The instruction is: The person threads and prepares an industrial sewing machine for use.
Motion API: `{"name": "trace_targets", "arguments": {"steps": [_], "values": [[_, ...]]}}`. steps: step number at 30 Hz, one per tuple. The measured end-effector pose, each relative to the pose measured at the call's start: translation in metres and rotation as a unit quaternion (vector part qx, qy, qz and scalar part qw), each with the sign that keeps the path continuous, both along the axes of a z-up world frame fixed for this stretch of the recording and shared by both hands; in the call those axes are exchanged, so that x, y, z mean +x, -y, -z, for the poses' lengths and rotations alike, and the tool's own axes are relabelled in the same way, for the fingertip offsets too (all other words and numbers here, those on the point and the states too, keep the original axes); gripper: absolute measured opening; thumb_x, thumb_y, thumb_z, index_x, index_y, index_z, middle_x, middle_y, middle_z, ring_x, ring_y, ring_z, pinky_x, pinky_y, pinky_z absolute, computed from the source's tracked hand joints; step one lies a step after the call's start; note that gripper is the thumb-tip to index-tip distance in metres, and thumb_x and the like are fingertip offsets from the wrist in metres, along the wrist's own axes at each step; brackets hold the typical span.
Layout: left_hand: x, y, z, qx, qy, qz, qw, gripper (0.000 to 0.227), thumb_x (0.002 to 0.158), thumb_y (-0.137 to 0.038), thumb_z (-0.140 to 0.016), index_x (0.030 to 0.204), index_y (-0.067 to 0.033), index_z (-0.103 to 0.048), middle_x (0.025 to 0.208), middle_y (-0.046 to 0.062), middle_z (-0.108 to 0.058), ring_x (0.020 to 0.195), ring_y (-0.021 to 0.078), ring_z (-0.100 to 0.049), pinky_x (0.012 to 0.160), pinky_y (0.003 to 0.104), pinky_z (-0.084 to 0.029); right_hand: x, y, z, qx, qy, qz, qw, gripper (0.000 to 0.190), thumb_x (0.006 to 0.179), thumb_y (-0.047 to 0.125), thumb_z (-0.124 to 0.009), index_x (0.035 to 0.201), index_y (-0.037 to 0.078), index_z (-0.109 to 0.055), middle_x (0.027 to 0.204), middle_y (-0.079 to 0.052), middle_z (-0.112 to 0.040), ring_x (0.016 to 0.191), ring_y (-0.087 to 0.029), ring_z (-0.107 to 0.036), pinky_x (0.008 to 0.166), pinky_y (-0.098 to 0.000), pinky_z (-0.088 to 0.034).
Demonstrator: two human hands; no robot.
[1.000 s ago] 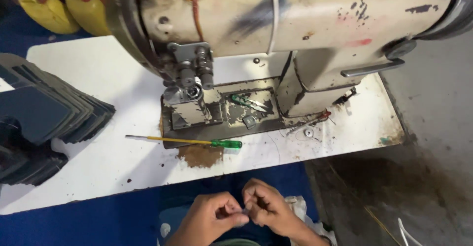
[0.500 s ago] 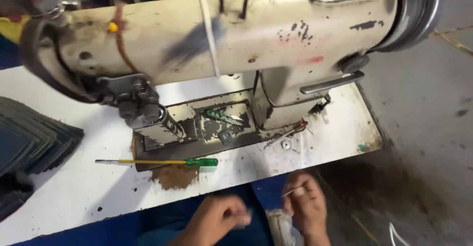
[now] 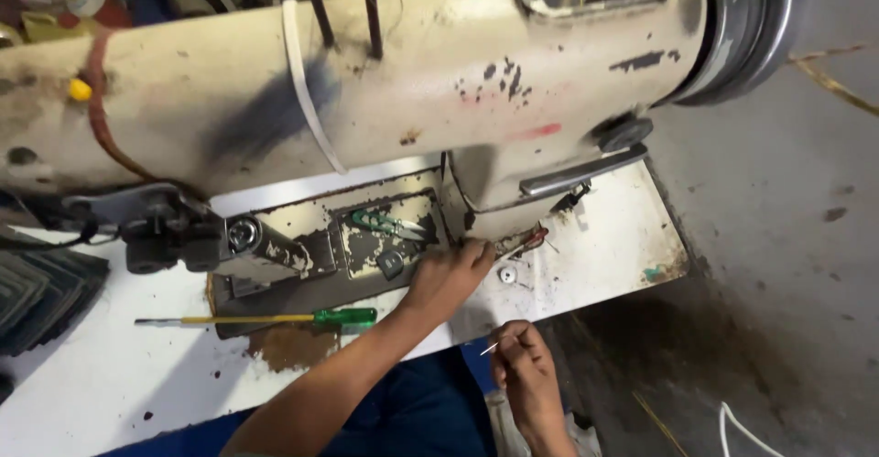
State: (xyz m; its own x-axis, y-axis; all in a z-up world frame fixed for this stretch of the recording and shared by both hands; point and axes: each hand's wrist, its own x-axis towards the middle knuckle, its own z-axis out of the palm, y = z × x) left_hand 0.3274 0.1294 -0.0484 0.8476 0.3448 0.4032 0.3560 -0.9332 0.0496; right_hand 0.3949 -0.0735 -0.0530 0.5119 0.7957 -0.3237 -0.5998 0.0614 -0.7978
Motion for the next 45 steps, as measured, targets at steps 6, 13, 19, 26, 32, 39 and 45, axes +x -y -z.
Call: {"name": "trace_targets", "arguments": {"steps": [6,13,19,26,32,39,45], "values": [[-0.024,0.006,-0.034,-0.081,0.125,0.053,0.987,0.042,0.079,-0.003,-0.066,0.120,-0.0079,-0.071,0.112,0.013,-0.069,0.077,0.0281,-0.071,0.063,0.039,-0.057,-0.010,-0.026,-0.037,-0.027,-0.024,-0.024,0.999,0.016,0.098,0.019,-0.059,0.097,0.003,-0.058,0.084,-0.006,-0.059,0.057,-0.011,-0.046,0.051,-0.0266,-0.035],[-0.118,0.077,-0.051,-0.494,0.286,-0.030,0.820,0.032,0.088,0.006,-0.065,0.118,-0.0028,-0.073,0.111,0.011,-0.071,0.087,0.0187,-0.073,0.072,0.029,-0.059,-0.058,-0.043,-0.045,0.028,-0.087,-0.022,0.996,0.016,0.099,0.021,-0.058,0.102,0.006,-0.055,0.089,-0.004,-0.058,0.062,-0.010,-0.045,0.055,-0.0257,-0.036],[-0.192,0.094,-0.060,-0.508,0.439,-0.056,0.739,0.017,0.093,-0.004,-0.077,0.109,0.0004,-0.074,0.103,0.008,-0.077,0.090,0.0129,-0.073,0.079,0.027,-0.058,-0.130,-0.051,-0.066,0.087,-0.087,-0.095,0.988,0.016,0.102,0.018,-0.060,0.104,0.003,-0.055,0.087,-0.001,-0.052,0.066,-0.009,-0.043,0.058,-0.0270,-0.038],[-0.250,0.106,-0.077,-0.657,0.523,-0.092,0.535,0.021,0.092,-0.009,-0.077,0.112,-0.0007,-0.074,0.089,0.006,-0.073,0.069,0.0062,-0.056,0.060,0.022,-0.045,-0.170,-0.040,-0.071,0.065,-0.013,-0.202,0.977,0.010,0.095,0.012,-0.059,0.099,0.003,-0.058,0.080,-0.005,-0.053,0.061,-0.013,-0.046,0.056,-0.0283,-0.039],[-0.276,0.107,-0.097,-0.701,0.530,-0.053,0.474,0.023,0.090,-0.007,-0.077,0.112,-0.0010,-0.072,0.092,0.008,-0.078,0.071,0.0062,-0.062,0.055,0.023,-0.043,-0.165,-0.035,-0.078,0.064,0.027,-0.214,0.974,0.013,0.098,0.015,-0.061,0.093,0.004,-0.057,0.086,-0.006,-0.060,0.063,-0.013,-0.052,0.056,-0.0278,-0.042],[-0.291,0.108,-0.100,-0.704,0.502,-0.027,0.501,0.019,0.092,-0.010,-0.078,0.108,-0.0007,-0.076,0.090,0.008,-0.079,0.063,0.0041,-0.058,0.051,0.022,-0.040,-0.175,-0.040,-0.105,0.042,0.041,-0.250,0.967,0.019,0.092,0.004,-0.073,0.097,0.007,-0.055,0.084,-0.004,-0.063,0.065,-0.011,-0.056,0.056,-0.0252,-0.043],[-0.296,0.097,-0.093,-0.715,0.452,-0.048,0.531,0.020,0.094,-0.012,-0.080,0.110,0.0004,-0.078,0.076,0.004,-0.067,0.060,0.0027,-0.050,0.050,0.021,-0.036,-0.172,-0.050,-0.109,0.064,-0.005,-0.296,0.953,0.019,0.091,0.002,-0.074,0.097,0.007,-0.057,0.080,-0.004,-0.063,0.060,-0.010,-0.054,0.051,-0.0229,-0.038]]}}
